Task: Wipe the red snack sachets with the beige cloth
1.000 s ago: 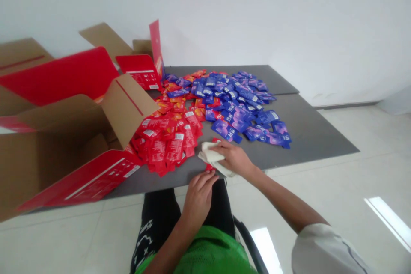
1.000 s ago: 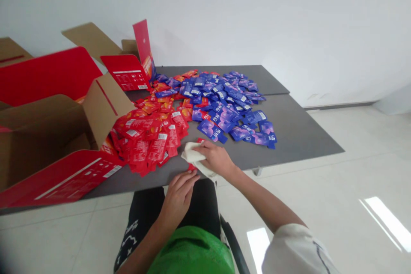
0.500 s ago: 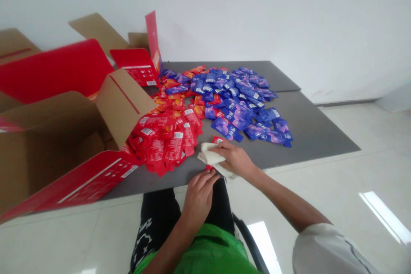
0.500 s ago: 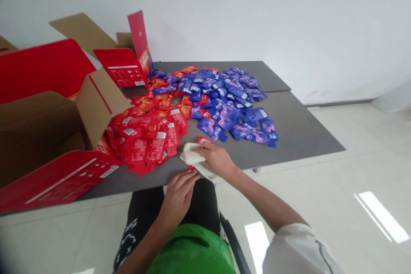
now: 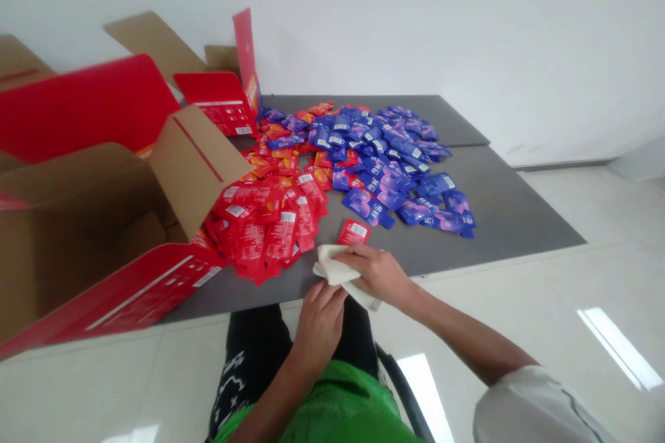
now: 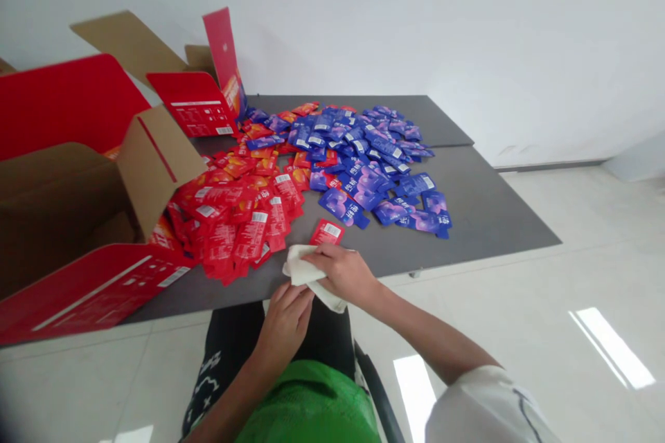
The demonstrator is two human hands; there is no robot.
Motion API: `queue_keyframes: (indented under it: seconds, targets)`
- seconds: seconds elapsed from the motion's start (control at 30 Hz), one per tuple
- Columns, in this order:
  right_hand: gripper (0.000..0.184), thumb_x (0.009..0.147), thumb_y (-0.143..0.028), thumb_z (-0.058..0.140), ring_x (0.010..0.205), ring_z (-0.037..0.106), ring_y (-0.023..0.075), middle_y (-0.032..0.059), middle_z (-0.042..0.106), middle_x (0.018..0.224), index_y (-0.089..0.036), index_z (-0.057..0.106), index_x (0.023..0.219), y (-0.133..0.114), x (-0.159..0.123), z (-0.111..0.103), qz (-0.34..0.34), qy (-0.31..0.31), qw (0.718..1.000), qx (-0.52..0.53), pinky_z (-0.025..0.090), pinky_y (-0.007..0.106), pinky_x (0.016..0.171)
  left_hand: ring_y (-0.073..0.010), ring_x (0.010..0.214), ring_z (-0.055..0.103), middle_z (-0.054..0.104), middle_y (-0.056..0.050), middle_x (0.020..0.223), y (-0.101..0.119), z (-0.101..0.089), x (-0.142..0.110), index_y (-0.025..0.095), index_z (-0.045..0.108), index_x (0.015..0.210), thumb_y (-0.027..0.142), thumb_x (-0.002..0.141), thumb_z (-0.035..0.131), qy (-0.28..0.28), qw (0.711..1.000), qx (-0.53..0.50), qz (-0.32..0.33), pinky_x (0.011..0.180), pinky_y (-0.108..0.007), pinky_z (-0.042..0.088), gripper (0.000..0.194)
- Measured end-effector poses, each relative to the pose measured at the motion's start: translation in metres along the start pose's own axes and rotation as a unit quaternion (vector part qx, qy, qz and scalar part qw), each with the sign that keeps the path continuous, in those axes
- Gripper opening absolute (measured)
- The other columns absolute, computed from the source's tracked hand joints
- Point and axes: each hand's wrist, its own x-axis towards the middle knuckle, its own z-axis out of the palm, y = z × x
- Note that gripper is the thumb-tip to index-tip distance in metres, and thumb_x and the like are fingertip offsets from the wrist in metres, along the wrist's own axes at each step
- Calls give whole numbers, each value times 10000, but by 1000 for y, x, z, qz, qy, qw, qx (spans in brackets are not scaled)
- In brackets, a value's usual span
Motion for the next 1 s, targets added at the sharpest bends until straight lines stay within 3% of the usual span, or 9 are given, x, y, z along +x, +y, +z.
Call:
queue_keyframes:
  seconds: [0.13, 0.27, 0.33, 0.43, 0.6, 0.7, 0.87, 1.0]
  targets:
    - [419, 931, -186, 637, 1074, 686, 204, 70, 679, 1271, -263, 666, 1342, 26, 20, -7, 57, 17, 998, -37, 528, 253, 881, -232, 1195, 619, 702, -70, 1274, 1, -2, 2, 208, 653, 1288, 68, 982, 494, -8, 1000, -18, 2, 1038, -420, 518, 372]
    - [395, 942, -211, 628, 1037, 691, 215, 76, 695, 1198, -255, 680, 1331, 56, 42, -26, 105, 40, 990, -82, 531, 253, 852, -227, 1193, 622, 703, -66, 1279, 2, -1, 3, 207, 656, 1275, 86, 992, 495, -5, 1000, -19, -2, 1035, -417, 518, 347]
    - [393, 943, -204, 619, 1043, 689, 218, 79, 690, 1220, -255, 684, 1328, 56, 42, -30, 108, 55, 989, -86, 532, 253, 849, -226, 1190, 626, 705, -67, 1273, 2, -1, 3, 209, 657, 1275, 89, 995, 491, 0, 1000, -22, -3, 1031, -417, 521, 347]
    - [436, 942, -184, 606, 1066, 680, 212, 83, 678, 1259, -248, 650, 1370, 35, 27, -24, 75, 65, 993, -56, 526, 261, 894, -229, 1194, 626, 702, -73, 1271, 1, 0, 2, 217, 655, 1286, 88, 997, 480, 0, 1000, -24, -4, 1037, -424, 519, 362]
    - [392, 958, -245, 626, 1035, 690, 200, 62, 699, 1236, -280, 662, 1348, -1, 2, -1, 8, 1, 1000, 12, 533, 259, 880, -258, 1074, 652, 739, -83, 1097, 1, -2, 2, 202, 710, 1169, 110, 984, 517, -2, 1000, 1, -11, 968, -438, 543, 283]
    - [401, 937, -207, 649, 1044, 688, 195, 54, 689, 1254, -278, 671, 1331, 10, 11, -2, 40, 0, 999, -4, 528, 252, 887, -245, 1144, 635, 722, -72, 1200, 2, -2, 4, 217, 681, 1244, 92, 986, 505, -9, 1000, -11, -10, 1008, -427, 519, 336]
    - [401, 941, -199, 626, 1045, 685, 213, 81, 687, 1210, -237, 671, 1338, 51, 37, -23, 103, 36, 992, -64, 524, 258, 880, -235, 1164, 625, 710, -62, 1248, 5, -2, 5, 223, 671, 1237, 93, 993, 502, -6, 1000, -14, -15, 1017, -421, 500, 324]
    - [400, 954, -169, 553, 1019, 683, 222, 95, 684, 1191, -231, 675, 1330, 59, 24, -29, 96, 113, 988, -54, 537, 283, 864, -243, 1100, 626, 716, -64, 1180, 11, -8, 15, 224, 686, 1170, 180, 1009, 535, -19, 999, -3, -28, 966, -432, 514, 224]
